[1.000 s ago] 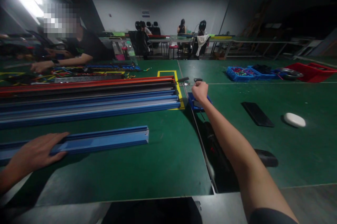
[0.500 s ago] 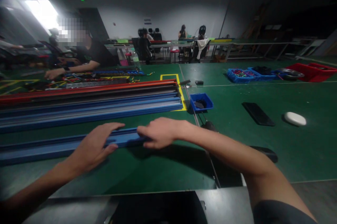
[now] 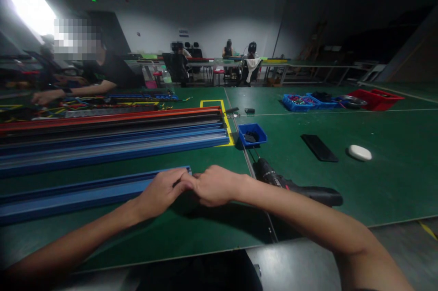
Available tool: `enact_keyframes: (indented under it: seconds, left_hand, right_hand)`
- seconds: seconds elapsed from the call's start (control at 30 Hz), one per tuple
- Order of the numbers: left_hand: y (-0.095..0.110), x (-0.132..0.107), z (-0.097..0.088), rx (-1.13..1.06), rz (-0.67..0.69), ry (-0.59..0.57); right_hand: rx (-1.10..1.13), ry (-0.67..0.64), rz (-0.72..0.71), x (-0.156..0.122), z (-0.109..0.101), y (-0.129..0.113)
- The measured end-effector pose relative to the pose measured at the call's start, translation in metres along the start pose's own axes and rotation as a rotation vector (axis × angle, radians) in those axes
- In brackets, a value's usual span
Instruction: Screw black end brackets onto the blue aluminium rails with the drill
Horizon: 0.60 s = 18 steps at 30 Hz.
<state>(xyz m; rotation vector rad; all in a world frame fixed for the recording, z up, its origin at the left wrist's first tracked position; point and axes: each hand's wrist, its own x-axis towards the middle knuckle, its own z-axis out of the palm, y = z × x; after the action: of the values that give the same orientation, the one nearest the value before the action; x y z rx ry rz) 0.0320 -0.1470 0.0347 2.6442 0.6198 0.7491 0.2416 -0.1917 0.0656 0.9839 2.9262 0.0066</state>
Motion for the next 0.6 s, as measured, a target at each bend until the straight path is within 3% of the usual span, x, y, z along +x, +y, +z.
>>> enact_keyframes:
  seconds: [0.1, 0.17, 0.23, 0.3, 0.37, 0.43, 0.5, 0.6]
  left_hand:
    - [-0.012, 0.011, -0.005, 0.308, 0.191, 0.011]
    - [-0.026, 0.016, -0.010, 0.461, 0.258, -0.042]
    - [-0.043, 0.016, -0.017, 0.524, 0.184, -0.088]
    - [-0.058, 0.010, -0.022, 0.528, 0.076, -0.127]
    - [-0.069, -0.001, -0.023, 0.496, 0.024, -0.192]
    - [-0.075, -0.012, -0.020, 0.466, -0.006, -0.242]
    - [-0.078, -0.021, -0.016, 0.439, -0.031, -0.270]
    - [-0.081, -0.027, -0.010, 0.429, -0.070, -0.290]
  right_hand:
    - [-0.014, 0.024, -0.006, -0.003, -0.004, 0.013]
    - [0.065, -0.014, 0.030, -0.007, -0.013, 0.034]
    - [0.196, -0.080, 0.149, -0.015, -0.024, 0.069]
    - [0.269, -0.081, 0.380, -0.027, -0.031, 0.113]
    - [0.206, -0.021, 0.651, -0.041, -0.031, 0.158]
    - [0.150, 0.008, 0.792, -0.056, -0.022, 0.193]
    - [0.109, 0.028, 0.891, -0.067, -0.008, 0.213]
    - [0.057, 0.040, 0.982, -0.077, 0.014, 0.222]
